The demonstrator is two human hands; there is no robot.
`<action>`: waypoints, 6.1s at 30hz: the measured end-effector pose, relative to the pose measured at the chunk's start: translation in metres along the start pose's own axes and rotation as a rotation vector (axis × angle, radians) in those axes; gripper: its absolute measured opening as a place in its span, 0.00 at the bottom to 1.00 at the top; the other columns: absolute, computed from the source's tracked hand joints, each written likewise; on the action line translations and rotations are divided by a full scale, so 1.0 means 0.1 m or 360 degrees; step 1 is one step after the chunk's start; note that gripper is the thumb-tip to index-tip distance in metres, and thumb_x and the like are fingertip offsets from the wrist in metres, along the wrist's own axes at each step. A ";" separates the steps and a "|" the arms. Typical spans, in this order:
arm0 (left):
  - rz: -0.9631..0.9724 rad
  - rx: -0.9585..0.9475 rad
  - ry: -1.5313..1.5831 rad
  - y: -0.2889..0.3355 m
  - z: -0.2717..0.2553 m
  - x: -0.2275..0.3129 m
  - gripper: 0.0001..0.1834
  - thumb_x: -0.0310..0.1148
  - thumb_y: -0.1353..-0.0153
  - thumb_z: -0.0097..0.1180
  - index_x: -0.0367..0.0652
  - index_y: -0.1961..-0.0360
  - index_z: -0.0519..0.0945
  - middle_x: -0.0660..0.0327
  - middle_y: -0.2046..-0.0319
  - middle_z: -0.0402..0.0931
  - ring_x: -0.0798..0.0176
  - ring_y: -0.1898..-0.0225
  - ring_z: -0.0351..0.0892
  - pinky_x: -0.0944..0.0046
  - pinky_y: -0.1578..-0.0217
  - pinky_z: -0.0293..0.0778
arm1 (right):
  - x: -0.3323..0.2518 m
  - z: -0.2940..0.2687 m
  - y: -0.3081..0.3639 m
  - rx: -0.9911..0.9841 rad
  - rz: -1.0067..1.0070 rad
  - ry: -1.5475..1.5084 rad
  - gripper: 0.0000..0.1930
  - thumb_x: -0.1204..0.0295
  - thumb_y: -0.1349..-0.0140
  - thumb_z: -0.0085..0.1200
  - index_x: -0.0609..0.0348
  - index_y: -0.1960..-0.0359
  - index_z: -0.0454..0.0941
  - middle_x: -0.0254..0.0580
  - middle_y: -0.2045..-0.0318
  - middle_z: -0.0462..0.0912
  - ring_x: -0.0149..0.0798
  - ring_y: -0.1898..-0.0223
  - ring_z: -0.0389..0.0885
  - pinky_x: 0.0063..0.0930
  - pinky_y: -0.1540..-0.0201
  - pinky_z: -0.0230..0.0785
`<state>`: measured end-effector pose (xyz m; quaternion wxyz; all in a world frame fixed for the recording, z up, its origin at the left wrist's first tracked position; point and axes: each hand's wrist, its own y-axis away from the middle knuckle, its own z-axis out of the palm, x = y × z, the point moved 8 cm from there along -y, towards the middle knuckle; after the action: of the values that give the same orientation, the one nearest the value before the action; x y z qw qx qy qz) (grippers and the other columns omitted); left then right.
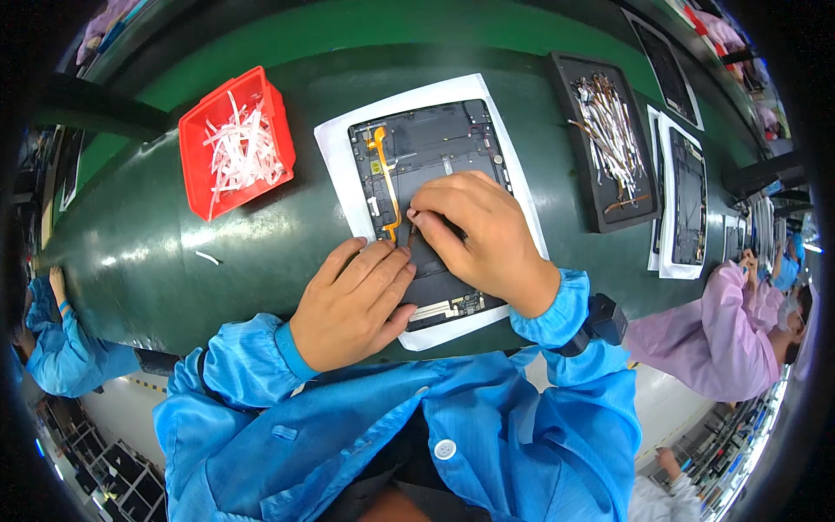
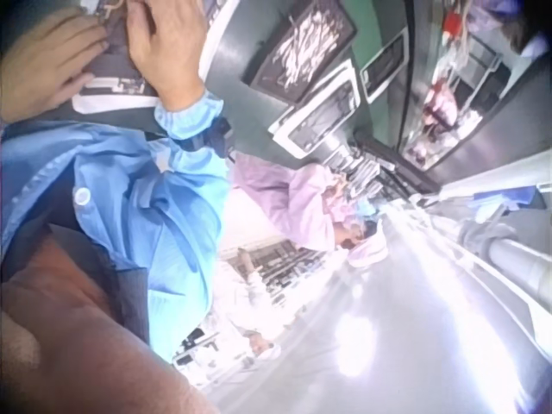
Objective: The person assembles internal components into a tablet computer by connecting ribbon cables and securing an internal battery with adhesive tape, using a plastic spudger for precise placement.
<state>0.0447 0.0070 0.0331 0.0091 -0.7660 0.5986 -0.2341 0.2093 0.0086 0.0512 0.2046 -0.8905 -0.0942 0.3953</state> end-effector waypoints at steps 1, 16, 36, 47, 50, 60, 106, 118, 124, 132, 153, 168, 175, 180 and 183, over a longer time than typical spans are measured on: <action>-0.0004 -0.0004 -0.0004 0.00 0.01 0.00 0.28 0.41 0.44 0.74 0.36 0.45 0.86 0.52 0.41 0.82 0.51 0.37 0.79 0.46 0.33 0.73 | -0.04 -0.01 0.00 0.0011 -0.0063 0.0035 0.09 0.81 0.39 0.69 0.61 0.58 0.85 0.45 0.59 0.89 0.50 0.59 0.88 0.42 0.52 0.78; -0.0023 -0.0061 0.0028 -0.01 0.03 0.00 0.28 0.39 0.44 0.74 0.36 0.45 0.85 0.53 0.39 0.81 0.52 0.34 0.77 0.46 0.33 0.72 | 0.17 -0.03 -0.13 0.0005 0.0155 0.0276 0.07 0.76 0.38 0.72 0.60 0.61 0.87 0.42 0.56 0.88 0.50 0.48 0.85 0.43 0.42 0.73; -0.0148 -0.0138 0.0175 -0.06 0.06 -0.07 0.27 0.40 0.48 0.74 0.42 0.46 0.87 0.57 0.31 0.79 0.55 0.37 0.76 0.46 0.35 0.70 | 0.30 0.04 -0.16 -0.0078 0.0235 0.0301 0.07 0.76 0.40 0.72 0.55 0.62 0.88 0.35 0.55 0.86 0.47 0.45 0.82 0.44 0.38 0.67; -0.0156 -0.0155 0.0146 -0.07 0.07 -0.08 0.28 0.40 0.49 0.74 0.42 0.46 0.86 0.57 0.30 0.78 0.55 0.37 0.76 0.46 0.36 0.71 | 0.30 0.04 -0.18 -0.0062 0.0227 0.0311 0.07 0.76 0.41 0.73 0.55 0.62 0.88 0.36 0.55 0.86 0.47 0.45 0.82 0.44 0.39 0.68; -0.0156 -0.0158 0.0143 -0.08 0.07 -0.08 0.28 0.40 0.49 0.74 0.42 0.46 0.86 0.57 0.30 0.78 0.55 0.37 0.76 0.46 0.36 0.71 | 0.32 0.04 -0.17 -0.0069 0.0236 0.0304 0.07 0.76 0.41 0.73 0.55 0.62 0.88 0.36 0.55 0.86 0.47 0.45 0.82 0.45 0.39 0.67; -0.0155 -0.0161 0.0143 -0.06 0.07 -0.06 0.28 0.39 0.50 0.74 0.42 0.46 0.86 0.56 0.30 0.77 0.55 0.36 0.76 0.46 0.36 0.71 | 0.28 0.06 -0.16 -0.0086 0.0180 0.0329 0.10 0.77 0.41 0.72 0.57 0.59 0.87 0.39 0.55 0.85 0.49 0.45 0.81 0.46 0.39 0.68; 0.0194 -0.0177 0.0218 -0.07 0.04 0.12 0.26 0.42 0.44 0.73 0.42 0.46 0.86 0.52 0.36 0.80 0.50 0.31 0.76 0.31 0.23 0.60 | 0.41 -0.24 -0.19 -0.0091 0.0028 0.0391 0.12 0.75 0.39 0.71 0.62 0.56 0.84 0.48 0.45 0.85 0.56 0.39 0.81 0.48 0.35 0.73; -0.0891 0.0091 0.1691 -0.13 0.09 -0.04 0.18 0.36 0.24 0.64 0.35 0.41 0.86 0.54 0.48 0.85 0.58 0.46 0.85 0.53 0.41 0.82 | -0.56 -0.49 0.14 0.0225 -0.0491 0.0430 0.11 0.79 0.45 0.73 0.59 0.62 0.83 0.44 0.55 0.88 0.53 0.51 0.89 0.46 0.54 0.80; -0.1052 0.0175 0.2878 -0.16 0.61 0.17 0.15 0.32 0.18 0.57 0.32 0.42 0.86 0.54 0.50 0.87 0.60 0.49 0.88 0.59 0.48 0.88 | -0.75 -0.46 0.69 0.0206 -0.0564 0.0523 0.14 0.78 0.52 0.71 0.59 0.62 0.87 0.41 0.55 0.87 0.48 0.51 0.91 0.39 0.53 0.85; -0.1026 0.0139 0.2393 -0.08 0.64 0.19 0.11 0.28 0.20 0.58 0.31 0.47 0.86 0.57 0.54 0.88 0.61 0.55 0.90 0.63 0.53 0.88 | -0.57 -0.52 0.86 0.0234 -0.0277 0.0119 0.14 0.78 0.43 0.73 0.60 0.55 0.87 0.45 0.54 0.87 0.54 0.51 0.90 0.44 0.52 0.85; -0.0404 0.0551 0.1057 0.14 0.16 0.34 0.05 0.28 0.35 0.67 0.39 0.61 0.86 0.53 0.65 0.83 0.47 0.63 0.86 0.53 0.61 0.82 | -0.62 -0.19 0.71 -0.0403 -0.0247 0.0197 0.07 0.78 0.38 0.67 0.60 0.61 0.82 0.46 0.63 0.85 0.53 0.61 0.84 0.45 0.58 0.77; 0.0288 0.0238 0.0807 0.28 0.20 0.57 0.07 0.26 0.48 0.70 0.41 0.72 0.81 0.56 0.61 0.79 0.47 0.48 0.82 0.45 0.45 0.78 | 0.27 -0.52 -0.17 0.0214 -0.0036 0.1177 0.05 0.76 0.33 0.62 0.61 0.64 0.78 0.50 0.63 0.80 0.56 0.63 0.84 0.48 0.59 0.79; 0.0065 0.0426 0.1210 0.26 0.12 0.48 0.05 0.25 0.39 0.69 0.40 0.64 0.84 0.57 0.59 0.82 0.49 0.50 0.83 0.50 0.46 0.79 | -0.72 -0.28 -0.89 0.0600 -0.0618 0.0379 0.07 0.81 0.34 0.64 0.63 0.56 0.84 0.47 0.57 0.87 0.46 0.61 0.87 0.36 0.57 0.82; -0.0440 0.0422 0.1764 0.24 0.19 0.25 0.04 0.22 0.34 0.68 0.36 0.60 0.86 0.55 0.58 0.84 0.51 0.54 0.85 0.54 0.48 0.80 | -0.81 0.51 -1.16 0.0006 -0.0702 0.0570 0.10 0.74 0.37 0.68 0.58 0.55 0.87 0.42 0.62 0.86 0.51 0.60 0.87 0.42 0.57 0.81; -0.0629 0.0390 0.1878 0.16 0.13 0.13 0.03 0.24 0.30 0.67 0.35 0.59 0.86 0.56 0.58 0.85 0.58 0.54 0.86 0.58 0.48 0.79 | -0.79 0.14 -0.99 -0.0165 -0.0376 0.0354 0.13 0.79 0.41 0.66 0.60 0.53 0.87 0.46 0.62 0.86 0.51 0.56 0.86 0.43 0.53 0.80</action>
<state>0.0367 -0.0130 0.0215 -0.2782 -0.5975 0.3189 -0.6811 0.1456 0.0760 0.1390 0.2125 -0.9209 -0.1952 0.2622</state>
